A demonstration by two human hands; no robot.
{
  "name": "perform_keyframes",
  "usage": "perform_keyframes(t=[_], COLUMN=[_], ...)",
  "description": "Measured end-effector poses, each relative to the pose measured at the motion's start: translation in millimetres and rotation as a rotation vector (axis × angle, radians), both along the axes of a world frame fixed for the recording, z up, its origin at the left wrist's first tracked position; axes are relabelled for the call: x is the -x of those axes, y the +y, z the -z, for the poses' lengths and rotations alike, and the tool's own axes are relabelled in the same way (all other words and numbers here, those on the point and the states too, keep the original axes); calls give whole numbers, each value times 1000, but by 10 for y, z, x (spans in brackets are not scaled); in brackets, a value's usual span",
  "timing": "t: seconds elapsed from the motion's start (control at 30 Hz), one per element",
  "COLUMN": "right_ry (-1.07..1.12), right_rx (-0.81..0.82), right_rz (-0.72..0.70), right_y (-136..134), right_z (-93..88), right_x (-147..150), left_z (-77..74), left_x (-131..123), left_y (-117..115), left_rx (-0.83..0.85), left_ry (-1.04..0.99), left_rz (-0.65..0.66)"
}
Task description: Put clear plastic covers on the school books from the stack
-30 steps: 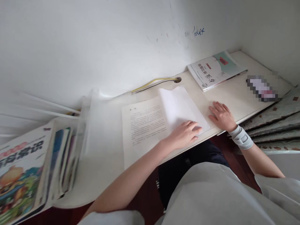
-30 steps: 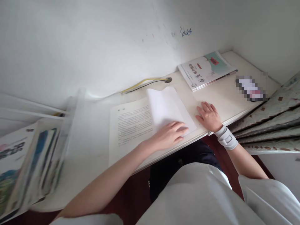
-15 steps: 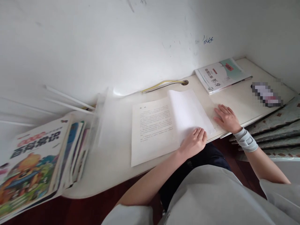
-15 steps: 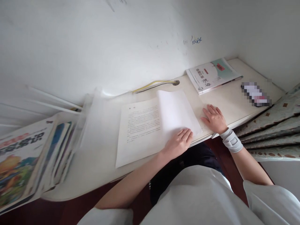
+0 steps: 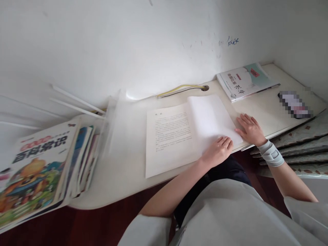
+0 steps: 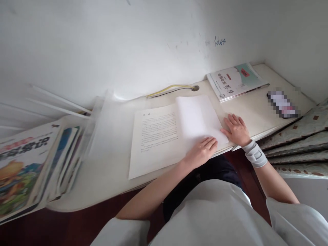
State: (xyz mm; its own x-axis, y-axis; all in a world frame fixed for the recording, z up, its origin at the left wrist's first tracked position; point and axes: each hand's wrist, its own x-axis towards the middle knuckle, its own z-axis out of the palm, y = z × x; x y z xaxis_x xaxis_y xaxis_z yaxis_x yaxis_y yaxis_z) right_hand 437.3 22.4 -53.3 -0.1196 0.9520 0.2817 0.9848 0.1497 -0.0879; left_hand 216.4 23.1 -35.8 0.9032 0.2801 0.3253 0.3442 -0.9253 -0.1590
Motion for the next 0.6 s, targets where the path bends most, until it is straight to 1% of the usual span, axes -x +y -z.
perform_keyframes(t=[0.07,0.13,0.2,0.3,0.37,0.43,0.53,0.6], right_ry=[4,6,7,3,-1,-5,-11,-14], right_rx=[4,6,6,11,18,27,45,59], right_rz=[0,-2,0,9,17,20,10,-8], right_y=[0,-1,-2,-5,-8,-11,-14,-16], right_z=[-5,-11,-17,-26,-35,-45,-60,-67], right_x=[-1,5,14,29,37,41,38,31], left_z=[-20,-51,-90,-135,-139,-123,-89,-73], left_x=[-34,-32,18,143,216,262,291,292], left_y=[-9,-48,-111,-194,-211,-200,-163,-141], left_rx=[30,58,75,61,49,54,78,97], left_ry=[34,59,67,70,74,76,63,41], left_rz=[-1,-36,-137,-342,-408,-390,-321,-297])
